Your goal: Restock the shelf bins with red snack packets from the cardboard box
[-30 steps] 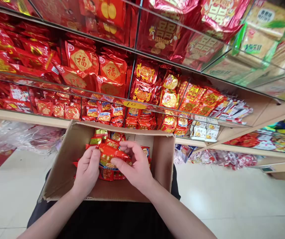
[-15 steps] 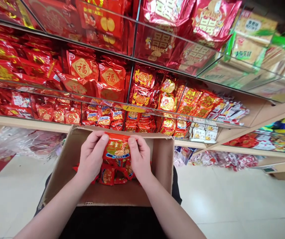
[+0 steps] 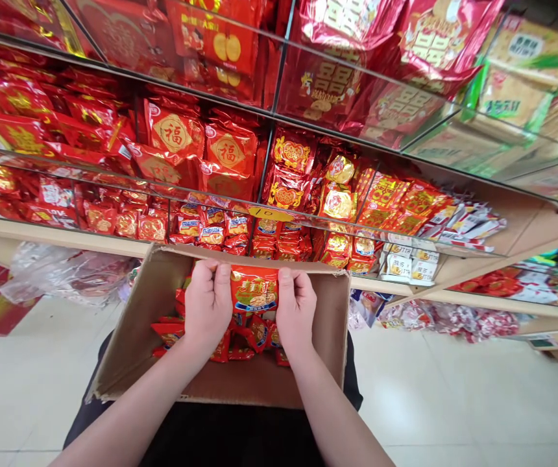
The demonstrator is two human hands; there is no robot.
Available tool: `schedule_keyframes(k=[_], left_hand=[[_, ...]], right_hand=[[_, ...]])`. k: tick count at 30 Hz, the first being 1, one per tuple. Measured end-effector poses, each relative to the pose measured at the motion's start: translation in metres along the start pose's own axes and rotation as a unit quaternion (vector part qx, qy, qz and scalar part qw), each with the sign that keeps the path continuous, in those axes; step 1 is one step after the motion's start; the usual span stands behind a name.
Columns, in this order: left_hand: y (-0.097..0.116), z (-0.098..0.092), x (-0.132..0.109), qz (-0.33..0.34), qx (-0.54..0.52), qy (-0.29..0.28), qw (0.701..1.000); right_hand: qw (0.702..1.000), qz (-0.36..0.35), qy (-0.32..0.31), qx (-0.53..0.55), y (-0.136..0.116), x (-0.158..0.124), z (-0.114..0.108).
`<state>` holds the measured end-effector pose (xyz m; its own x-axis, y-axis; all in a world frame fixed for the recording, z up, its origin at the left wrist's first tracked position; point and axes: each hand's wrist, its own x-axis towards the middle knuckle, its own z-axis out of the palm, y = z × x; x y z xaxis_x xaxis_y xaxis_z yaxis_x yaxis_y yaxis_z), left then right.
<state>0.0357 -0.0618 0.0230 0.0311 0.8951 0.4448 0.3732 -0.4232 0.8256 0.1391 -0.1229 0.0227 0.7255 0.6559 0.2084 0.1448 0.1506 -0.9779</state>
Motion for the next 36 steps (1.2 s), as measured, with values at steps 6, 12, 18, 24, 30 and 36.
schedule_keyframes(k=[6, 12, 18, 24, 30, 36], left_hand=[[-0.001, -0.002, -0.004, 0.064, 0.023, -0.015, 0.998], [0.001, -0.007, 0.001, 0.021, -0.098, -0.039, 0.994], [0.017, -0.009, -0.001, -0.245, -0.351, -0.101, 0.898], [0.033, -0.002, -0.002, -0.430, -0.474, -0.083, 0.764], [0.023, 0.006, -0.001, -0.435, -0.485, -0.086, 0.754], [0.008, 0.006, -0.002, -0.276, -0.419, -0.096, 0.860]], right_hand=[[0.979, -0.103, 0.044, -0.170, 0.004, 0.002, -0.005], [0.963, -0.137, 0.017, -0.231, -0.005, 0.003, -0.012], [0.997, 0.050, -0.051, -0.034, -0.010, -0.001, -0.012], [0.949, 0.237, -0.048, 0.202, -0.013, 0.000, 0.000], [0.935, 0.261, -0.049, 0.236, -0.007, 0.004, -0.001], [0.954, 0.226, -0.074, 0.185, 0.003, 0.005, -0.005]])
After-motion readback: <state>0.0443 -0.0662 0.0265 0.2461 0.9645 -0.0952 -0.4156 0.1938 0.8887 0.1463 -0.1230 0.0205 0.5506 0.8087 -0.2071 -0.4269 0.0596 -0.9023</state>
